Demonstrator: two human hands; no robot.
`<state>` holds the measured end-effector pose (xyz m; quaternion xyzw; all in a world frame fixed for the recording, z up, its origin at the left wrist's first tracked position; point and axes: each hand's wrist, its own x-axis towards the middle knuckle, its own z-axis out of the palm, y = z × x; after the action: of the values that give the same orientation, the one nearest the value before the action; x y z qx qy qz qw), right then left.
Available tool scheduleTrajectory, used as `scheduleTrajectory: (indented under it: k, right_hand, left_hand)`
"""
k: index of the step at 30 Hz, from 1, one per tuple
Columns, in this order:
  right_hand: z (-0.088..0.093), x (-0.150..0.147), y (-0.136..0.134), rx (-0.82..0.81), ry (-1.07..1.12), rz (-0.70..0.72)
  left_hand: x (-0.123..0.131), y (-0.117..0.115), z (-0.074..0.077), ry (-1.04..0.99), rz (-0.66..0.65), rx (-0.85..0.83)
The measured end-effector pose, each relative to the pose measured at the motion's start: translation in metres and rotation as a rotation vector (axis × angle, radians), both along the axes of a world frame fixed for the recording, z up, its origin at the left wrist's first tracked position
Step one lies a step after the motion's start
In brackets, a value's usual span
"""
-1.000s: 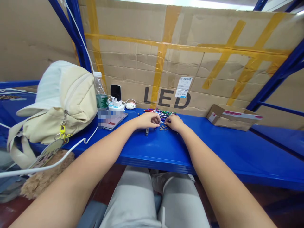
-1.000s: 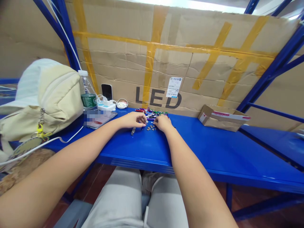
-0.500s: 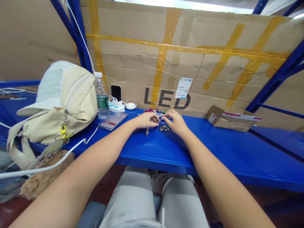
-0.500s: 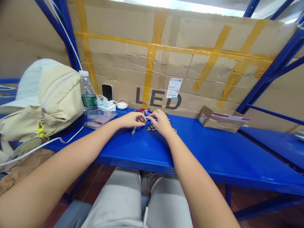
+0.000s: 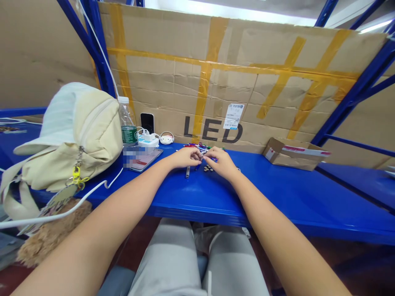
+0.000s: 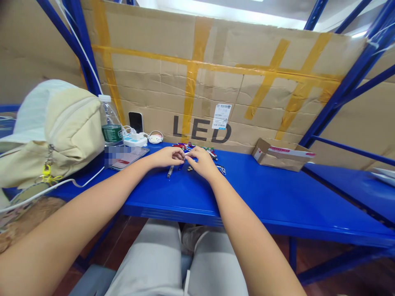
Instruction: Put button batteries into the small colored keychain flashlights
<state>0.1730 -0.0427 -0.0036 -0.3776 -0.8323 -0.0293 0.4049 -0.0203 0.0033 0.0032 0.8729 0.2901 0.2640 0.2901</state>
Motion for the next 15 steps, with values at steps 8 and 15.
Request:
scheduleTrajectory:
  k: [8, 15]
  right_hand:
    - [-0.001, 0.004, -0.003, -0.042, 0.008, 0.000]
    - [0.006, 0.015, -0.009, -0.031, 0.095, -0.223]
  left_hand:
    - [0.000, -0.001, -0.001, -0.032, 0.007, -0.032]
    - [0.001, 0.000, -0.002, -0.050, -0.002, -0.056]
